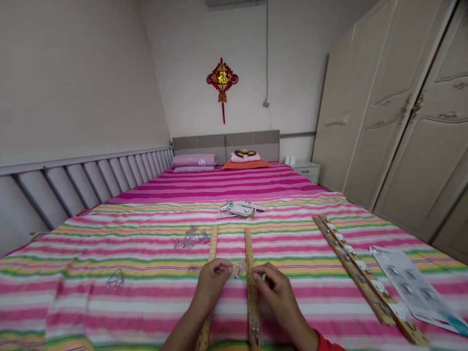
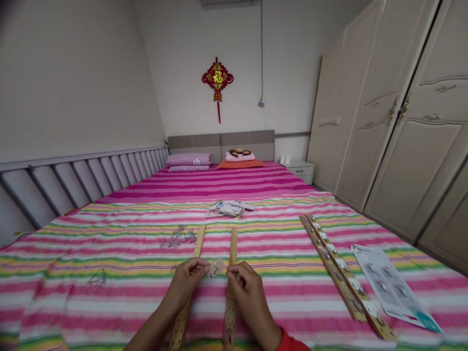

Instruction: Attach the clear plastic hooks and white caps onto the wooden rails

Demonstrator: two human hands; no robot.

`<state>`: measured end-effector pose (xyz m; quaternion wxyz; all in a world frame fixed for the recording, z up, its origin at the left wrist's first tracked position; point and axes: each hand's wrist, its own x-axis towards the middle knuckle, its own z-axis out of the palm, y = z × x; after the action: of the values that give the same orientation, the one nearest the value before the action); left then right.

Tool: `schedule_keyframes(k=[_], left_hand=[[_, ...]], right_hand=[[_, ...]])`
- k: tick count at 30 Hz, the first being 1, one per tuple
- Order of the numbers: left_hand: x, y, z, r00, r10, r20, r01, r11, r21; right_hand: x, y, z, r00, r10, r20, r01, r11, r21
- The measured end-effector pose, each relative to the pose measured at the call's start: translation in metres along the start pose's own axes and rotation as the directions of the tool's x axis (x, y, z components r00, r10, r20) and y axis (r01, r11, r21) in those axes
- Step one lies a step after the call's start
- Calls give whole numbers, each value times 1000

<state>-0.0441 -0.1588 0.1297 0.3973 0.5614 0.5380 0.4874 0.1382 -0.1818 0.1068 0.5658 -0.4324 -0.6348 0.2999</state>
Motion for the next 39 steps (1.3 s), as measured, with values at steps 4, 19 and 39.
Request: schedule_keyframes(k=[4, 19, 39], left_hand=[[-10, -1, 14, 998, -54, -34, 49, 991, -123], [-45, 23, 27, 922, 288, 260, -379, 811, 446], [-21, 42, 19, 881, 121, 457, -311, 876, 368]], right_hand=[[-9, 2, -2, 998, 58, -39, -59, 998, -23], [-23, -4, -7, 990, -134, 34, 138, 968, -208], [-33, -2, -16, 986, -126, 107, 132, 990, -52]])
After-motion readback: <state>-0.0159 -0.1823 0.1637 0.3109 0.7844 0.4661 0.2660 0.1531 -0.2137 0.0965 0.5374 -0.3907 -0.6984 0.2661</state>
